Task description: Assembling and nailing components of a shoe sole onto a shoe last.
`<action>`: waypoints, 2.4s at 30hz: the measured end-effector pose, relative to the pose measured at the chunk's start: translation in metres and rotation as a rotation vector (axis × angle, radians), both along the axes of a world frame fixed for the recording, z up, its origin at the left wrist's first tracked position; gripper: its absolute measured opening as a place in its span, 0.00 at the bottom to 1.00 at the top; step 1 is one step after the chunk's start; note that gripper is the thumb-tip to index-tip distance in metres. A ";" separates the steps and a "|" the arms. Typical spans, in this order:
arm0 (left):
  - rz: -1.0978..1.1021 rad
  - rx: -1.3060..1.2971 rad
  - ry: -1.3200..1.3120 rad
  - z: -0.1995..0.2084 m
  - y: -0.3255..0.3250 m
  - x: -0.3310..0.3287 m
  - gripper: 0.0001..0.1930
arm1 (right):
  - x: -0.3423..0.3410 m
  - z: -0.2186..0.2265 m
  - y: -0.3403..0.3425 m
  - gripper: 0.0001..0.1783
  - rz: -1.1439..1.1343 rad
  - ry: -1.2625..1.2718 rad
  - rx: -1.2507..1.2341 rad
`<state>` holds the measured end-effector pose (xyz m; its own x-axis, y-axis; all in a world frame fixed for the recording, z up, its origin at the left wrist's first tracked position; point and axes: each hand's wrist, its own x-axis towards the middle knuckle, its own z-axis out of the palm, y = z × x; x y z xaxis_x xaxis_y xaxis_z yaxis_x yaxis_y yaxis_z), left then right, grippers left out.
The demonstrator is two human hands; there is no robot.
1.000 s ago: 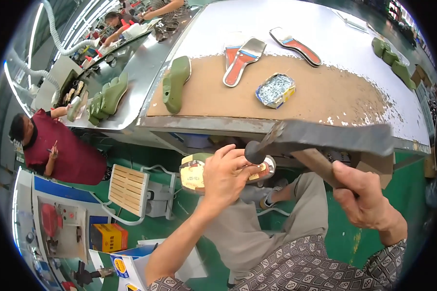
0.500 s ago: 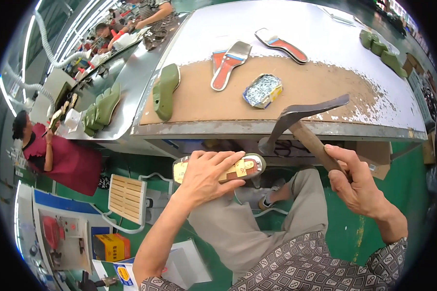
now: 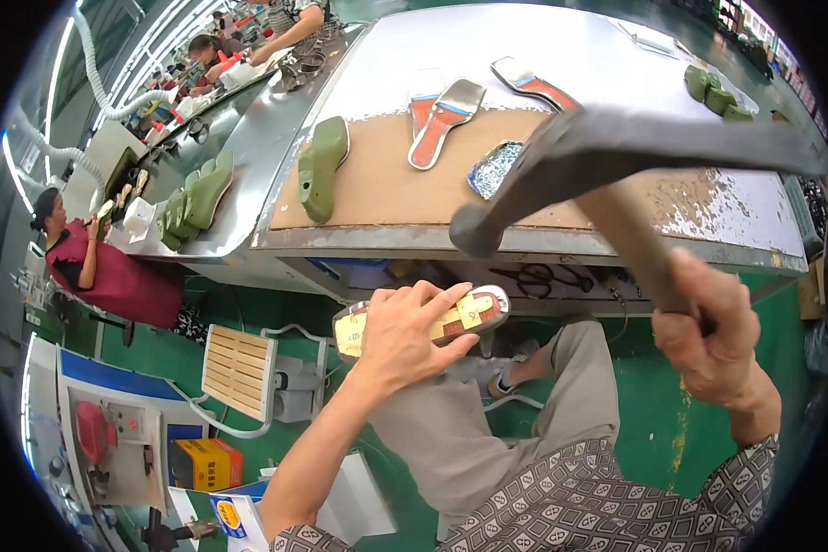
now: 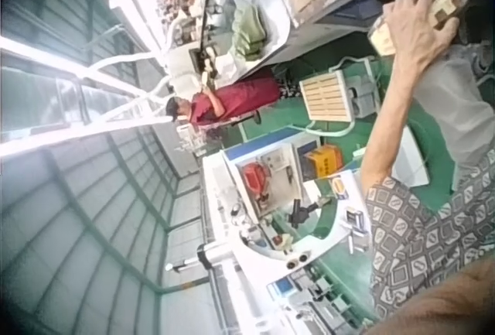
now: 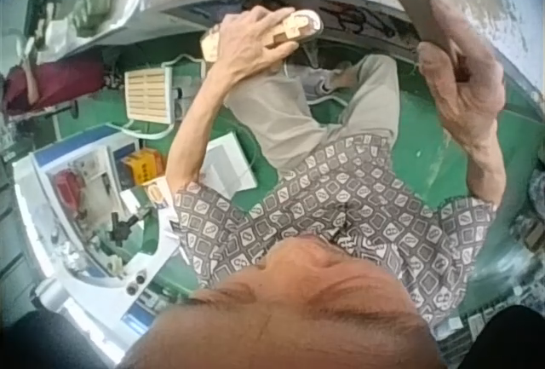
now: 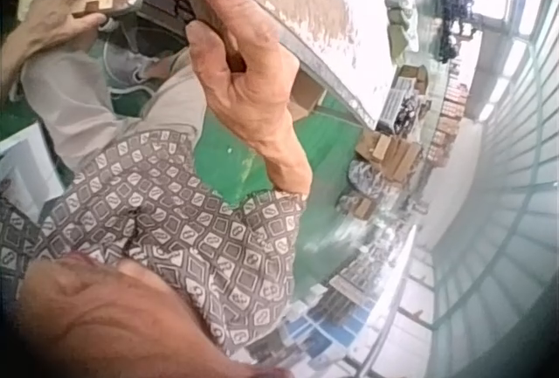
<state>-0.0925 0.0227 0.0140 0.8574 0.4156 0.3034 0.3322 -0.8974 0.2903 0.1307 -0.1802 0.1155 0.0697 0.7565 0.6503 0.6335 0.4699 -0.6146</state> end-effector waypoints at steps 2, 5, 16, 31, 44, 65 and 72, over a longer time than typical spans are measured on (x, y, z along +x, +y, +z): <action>-0.002 0.002 -0.009 0.001 -0.003 0.002 0.28 | 0.003 -0.012 0.001 0.25 0.035 -0.006 -0.021; -0.009 -0.005 0.032 -0.001 0.000 0.002 0.28 | -0.002 -0.023 0.007 0.29 -0.019 -0.262 -0.496; -0.005 0.000 0.019 0.000 0.001 0.001 0.29 | -0.004 -0.011 0.008 0.32 -0.020 -0.416 -0.657; -0.004 -0.022 0.002 -0.001 -0.002 0.000 0.29 | 0.003 -0.018 -0.004 0.28 -0.267 -0.429 -0.166; 0.008 -0.022 0.058 0.004 0.001 0.006 0.30 | 0.136 -0.154 -0.006 0.13 -0.747 -0.775 0.002; 0.033 -0.121 0.162 0.013 0.010 0.011 0.31 | 0.149 -0.384 0.000 0.15 -0.591 -0.319 -0.929; 0.002 -0.123 0.043 0.010 0.007 0.012 0.30 | 0.051 -0.227 -0.100 0.22 -0.555 0.455 -0.563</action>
